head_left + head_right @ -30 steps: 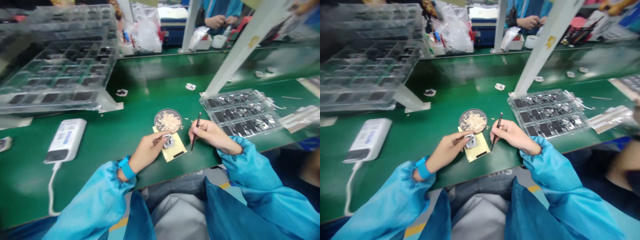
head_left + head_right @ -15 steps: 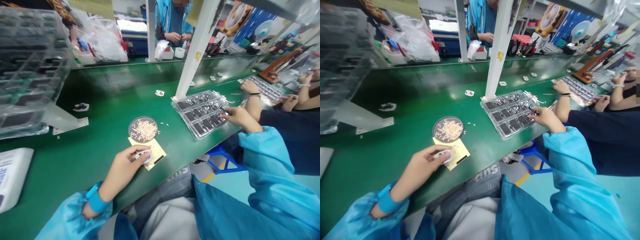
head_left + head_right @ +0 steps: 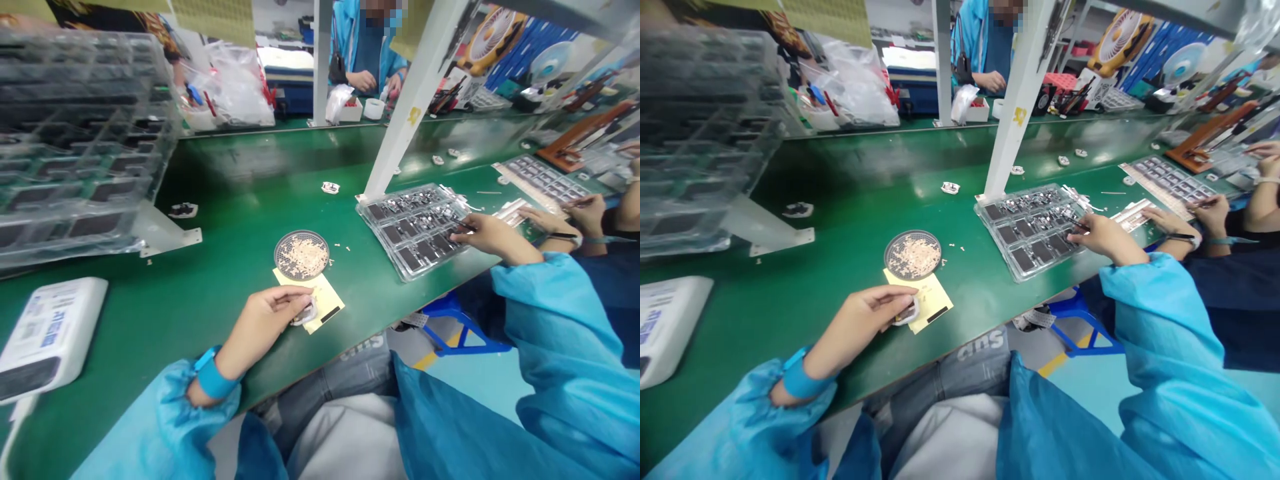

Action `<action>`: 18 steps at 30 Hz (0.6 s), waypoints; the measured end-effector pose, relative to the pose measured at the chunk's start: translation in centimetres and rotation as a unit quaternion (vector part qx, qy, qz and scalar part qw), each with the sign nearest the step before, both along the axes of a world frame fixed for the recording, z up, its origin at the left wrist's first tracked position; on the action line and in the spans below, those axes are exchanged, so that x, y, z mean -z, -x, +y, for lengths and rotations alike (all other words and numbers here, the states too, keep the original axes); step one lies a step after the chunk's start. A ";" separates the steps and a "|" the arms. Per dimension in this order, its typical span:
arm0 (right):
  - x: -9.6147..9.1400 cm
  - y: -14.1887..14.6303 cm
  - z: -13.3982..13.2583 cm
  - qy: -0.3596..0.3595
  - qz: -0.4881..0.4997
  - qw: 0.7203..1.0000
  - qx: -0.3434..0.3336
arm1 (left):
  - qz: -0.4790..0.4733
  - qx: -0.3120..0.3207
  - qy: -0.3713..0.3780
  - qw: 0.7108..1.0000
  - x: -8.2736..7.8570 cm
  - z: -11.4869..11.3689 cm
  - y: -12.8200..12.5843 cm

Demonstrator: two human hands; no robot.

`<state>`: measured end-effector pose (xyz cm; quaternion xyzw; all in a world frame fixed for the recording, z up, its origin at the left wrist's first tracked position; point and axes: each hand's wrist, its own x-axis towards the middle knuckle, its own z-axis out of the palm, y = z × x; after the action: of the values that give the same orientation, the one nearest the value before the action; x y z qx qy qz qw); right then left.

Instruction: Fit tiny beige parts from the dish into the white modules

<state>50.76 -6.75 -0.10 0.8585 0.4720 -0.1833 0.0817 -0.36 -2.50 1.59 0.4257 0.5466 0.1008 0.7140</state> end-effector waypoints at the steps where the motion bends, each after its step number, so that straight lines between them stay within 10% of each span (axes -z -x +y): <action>1: -0.1 0.0 -0.1 0.001 0.000 1.000 -0.001 | -0.001 0.001 0.006 1.000 0.1 -0.1 0.0; 4: -0.6 0.6 0.0 -0.056 -0.026 0.998 -0.002 | -0.020 -0.002 0.033 0.999 0.3 -0.2 0.1; 8: -1.5 4.0 1.4 -0.311 -0.087 0.946 0.028 | -0.094 -0.067 0.113 0.987 0.3 0.2 0.1; 13: -2.1 14.3 4.5 -0.479 0.121 0.869 -0.015 | -0.149 -0.122 0.165 0.967 0.7 1.0 0.3; 18: -1.8 25.7 6.5 -0.372 0.434 0.810 -0.132 | -0.107 -0.160 0.120 0.974 1.4 1.3 0.5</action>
<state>25.06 -0.21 1.71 0.5834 0.5991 -0.3348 -0.4343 -0.85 -1.22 0.22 0.2310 0.5358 0.1923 0.7890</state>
